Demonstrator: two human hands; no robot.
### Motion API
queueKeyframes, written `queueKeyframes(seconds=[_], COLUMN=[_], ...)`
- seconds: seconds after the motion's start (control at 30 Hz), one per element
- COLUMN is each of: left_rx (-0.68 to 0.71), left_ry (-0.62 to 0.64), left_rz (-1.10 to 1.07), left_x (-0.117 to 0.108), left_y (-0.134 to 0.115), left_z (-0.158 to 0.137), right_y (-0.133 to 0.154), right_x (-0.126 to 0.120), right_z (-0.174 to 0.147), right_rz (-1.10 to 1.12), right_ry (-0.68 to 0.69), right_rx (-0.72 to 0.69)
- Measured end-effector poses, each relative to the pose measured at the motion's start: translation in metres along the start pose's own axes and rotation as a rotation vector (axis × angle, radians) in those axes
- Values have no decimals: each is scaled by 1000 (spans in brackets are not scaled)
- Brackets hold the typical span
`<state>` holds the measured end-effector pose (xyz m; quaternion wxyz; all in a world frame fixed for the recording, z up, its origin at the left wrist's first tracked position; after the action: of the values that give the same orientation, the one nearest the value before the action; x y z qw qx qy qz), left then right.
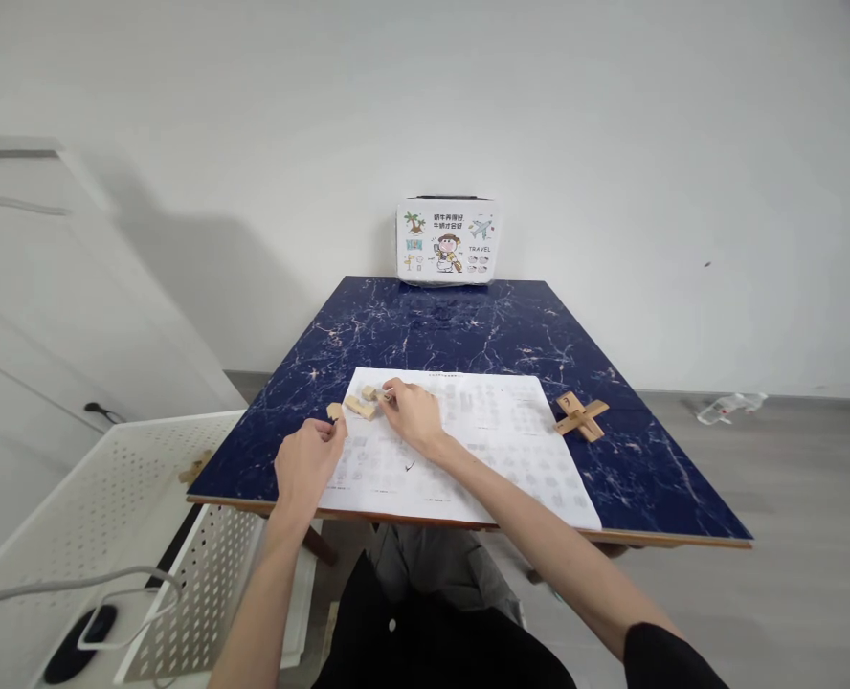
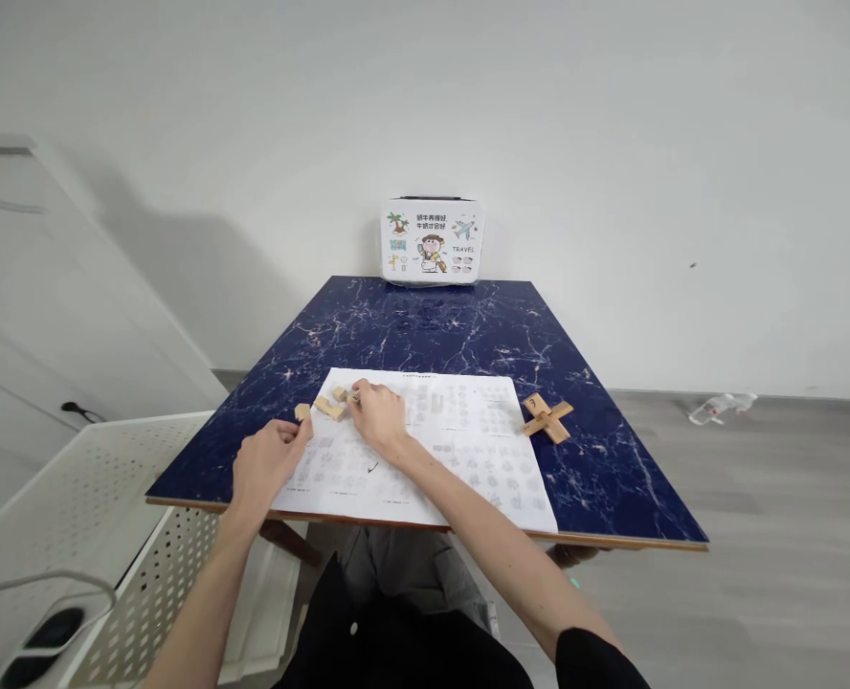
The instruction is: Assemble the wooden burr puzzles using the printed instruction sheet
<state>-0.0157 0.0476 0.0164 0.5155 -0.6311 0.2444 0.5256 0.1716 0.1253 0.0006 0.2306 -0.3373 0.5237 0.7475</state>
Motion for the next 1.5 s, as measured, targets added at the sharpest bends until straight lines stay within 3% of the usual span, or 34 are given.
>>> queueKeyframes(seconds=[0.13, 0.27, 0.4, 0.47, 0.53, 0.63, 0.77, 0.83, 0.97, 1.17, 1.3, 1.4, 1.43, 1.5], left_rx=[158, 321, 368, 374, 393, 404, 381, 380, 378, 380, 457, 563, 600, 682], left_ry=[-55, -102, -130, -138, -147, -163, -170, -170, -170, -177, -271, -377, -358, -185], left_rz=[90, 18, -109, -151, -170, -188, -204, -190, -154, -143, -197, -255, -300, -397], left_x=[4, 6, 6, 7, 7, 6, 5, 5, 5, 6, -2, -13, -15, -11], left_y=[-12, -13, 0, 7, 11, 12, 10, 8, 7, 10, 5, -14, -24, -48], left_z=[2, -2, -10, -15, -18, -21, -21, -21, -23, -22, -28, -48, -56, -71], right_y=[8, 11, 5, -2, -15, -50, -111, -137, -171, -178, -165, -145, -136, -115], right_x=[9, 4, -26, -52, -78, -121, -177, -190, -190, -189, -192, -178, -170, -154], right_z=[2, -8, -41, -65, -91, -125, -162, -171, -173, -171, -174, -173, -172, -168], right_rz=[34, 120, 223, 364, 364, 252, 1, -133, -233, -298, -49, 257, 351, 492], right_ry=[41, 75, 40, -11, -48, -211, -694, -791, -723, -689, -686, -548, -488, -375], right_rx=[-37, -122, -173, -197, -177, -91, 66, 126, 163, 122, 91, 137, 127, 97])
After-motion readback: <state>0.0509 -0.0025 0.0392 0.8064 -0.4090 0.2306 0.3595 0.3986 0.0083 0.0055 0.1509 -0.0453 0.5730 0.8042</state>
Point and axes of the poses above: each hand's wrist, its own z-axis towards the middle knuckle, its own x-axis out of the palm, y = z × x, the point moved 5 cm from there along z, towards the middle knuckle, and after that the axes turned 2 degrees about y, right-handed, at the moved point
